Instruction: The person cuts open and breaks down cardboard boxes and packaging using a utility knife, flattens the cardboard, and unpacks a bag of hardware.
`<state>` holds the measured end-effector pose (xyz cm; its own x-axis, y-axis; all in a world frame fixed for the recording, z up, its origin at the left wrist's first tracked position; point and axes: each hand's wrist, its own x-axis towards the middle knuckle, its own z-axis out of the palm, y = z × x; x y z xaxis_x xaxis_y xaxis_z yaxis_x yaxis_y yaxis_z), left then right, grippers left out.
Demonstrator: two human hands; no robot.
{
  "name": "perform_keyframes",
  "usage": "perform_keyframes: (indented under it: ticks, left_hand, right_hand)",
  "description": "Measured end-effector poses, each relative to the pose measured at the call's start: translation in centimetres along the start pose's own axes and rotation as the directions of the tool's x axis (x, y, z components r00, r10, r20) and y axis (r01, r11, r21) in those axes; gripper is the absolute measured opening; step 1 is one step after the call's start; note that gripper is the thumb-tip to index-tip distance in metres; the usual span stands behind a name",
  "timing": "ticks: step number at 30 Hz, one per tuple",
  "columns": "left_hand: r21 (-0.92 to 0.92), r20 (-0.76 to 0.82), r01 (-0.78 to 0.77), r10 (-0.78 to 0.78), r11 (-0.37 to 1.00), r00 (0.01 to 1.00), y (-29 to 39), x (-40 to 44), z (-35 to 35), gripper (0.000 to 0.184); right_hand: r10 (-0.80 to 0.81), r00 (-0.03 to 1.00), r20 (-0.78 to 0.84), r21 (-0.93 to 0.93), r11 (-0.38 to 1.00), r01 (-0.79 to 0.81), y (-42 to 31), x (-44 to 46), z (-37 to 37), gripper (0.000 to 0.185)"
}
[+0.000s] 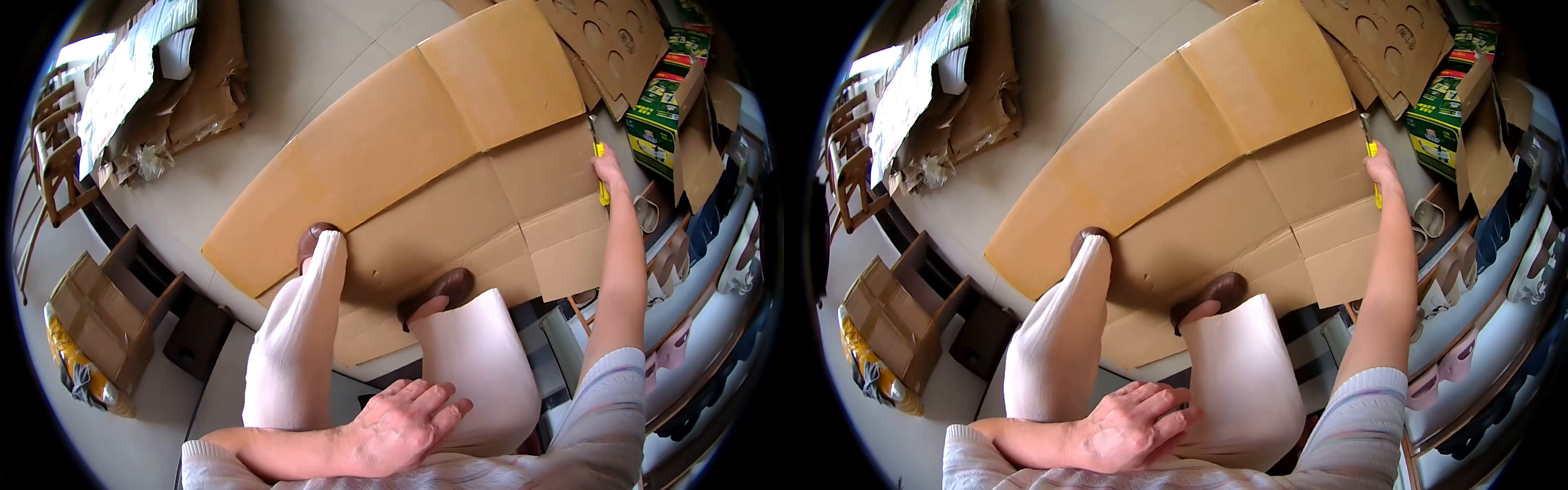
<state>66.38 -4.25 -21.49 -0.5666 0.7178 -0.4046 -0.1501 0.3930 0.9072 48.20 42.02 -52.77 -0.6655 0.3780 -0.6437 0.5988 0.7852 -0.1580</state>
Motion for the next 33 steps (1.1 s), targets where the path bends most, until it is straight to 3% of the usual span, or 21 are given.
perform_keyframes:
  ticks: [4,5,8,11,15,18,19,22,24,29,33]
  left_hand:
    - [0.024,0.054,0.048,-0.049,0.999,0.997,0.3,-0.4,0.7,0.032]
    - [0.012,0.037,0.064,-0.065,0.998,0.997,0.2,-0.6,1.2,0.032]
    - [0.051,0.113,0.129,-0.134,0.990,0.984,0.3,-1.2,2.4,0.030]
    - [0.017,0.155,0.178,-0.178,0.984,0.972,0.0,-1.7,3.7,0.031]
    - [0.078,0.224,0.237,-0.249,0.968,0.942,-0.4,-2.0,4.8,0.032]
    - [0.087,0.239,0.269,-0.283,0.959,0.929,-0.7,-2.2,5.5,0.032]
    - [0.089,0.240,0.287,-0.301,0.954,0.923,-0.8,-2.1,5.6,0.032]
    - [0.071,0.245,0.325,-0.332,0.943,0.911,-1.0,-2.8,6.1,0.032]
    - [0.064,0.250,0.320,-0.325,0.945,0.912,-1.2,-3.1,6.1,0.032]
    - [0.040,0.219,0.314,-0.315,0.948,0.923,-1.5,-4.1,5.8,0.032]
    - [-0.015,0.228,0.308,-0.296,0.951,0.928,-1.2,-4.4,5.1,0.032]
  right_hand:
    - [-0.083,0.996,-0.013,0.060,0.995,0.084,-1.2,-2.7,-1.5,0.050]
    - [-0.157,0.982,-0.102,-0.081,0.986,0.149,-1.8,-4.1,-1.6,0.044]
    - [-0.440,0.882,-0.168,-0.302,0.875,0.379,-2.7,-7.9,-2.2,0.039]
    - [-0.473,0.873,-0.121,-0.431,0.817,0.383,-7.0,-15.7,-2.3,0.035]
    - [-0.565,0.823,-0.059,-0.332,0.789,0.517,-10.3,-26.2,1.5,0.037]
    - [-0.527,0.838,0.143,-0.155,0.824,0.545,-9.9,-31.6,8.6,0.045]
    - [-0.569,0.814,0.115,-0.150,0.800,0.581,-9.2,-32.4,11.9,0.050]
    - [-0.422,0.878,0.226,0.110,0.907,0.408,-9.1,-32.1,18.3,0.064]
    - [-0.404,0.871,0.281,-0.071,0.896,0.438,-9.3,-32.0,21.2,0.066]
    - [-0.165,0.817,0.553,-0.194,0.928,0.319,-10.6,-29.3,24.9,0.073]
    - [-0.207,0.845,0.493,-0.248,0.898,0.364,-10.6,-29.0,26.6,0.077]
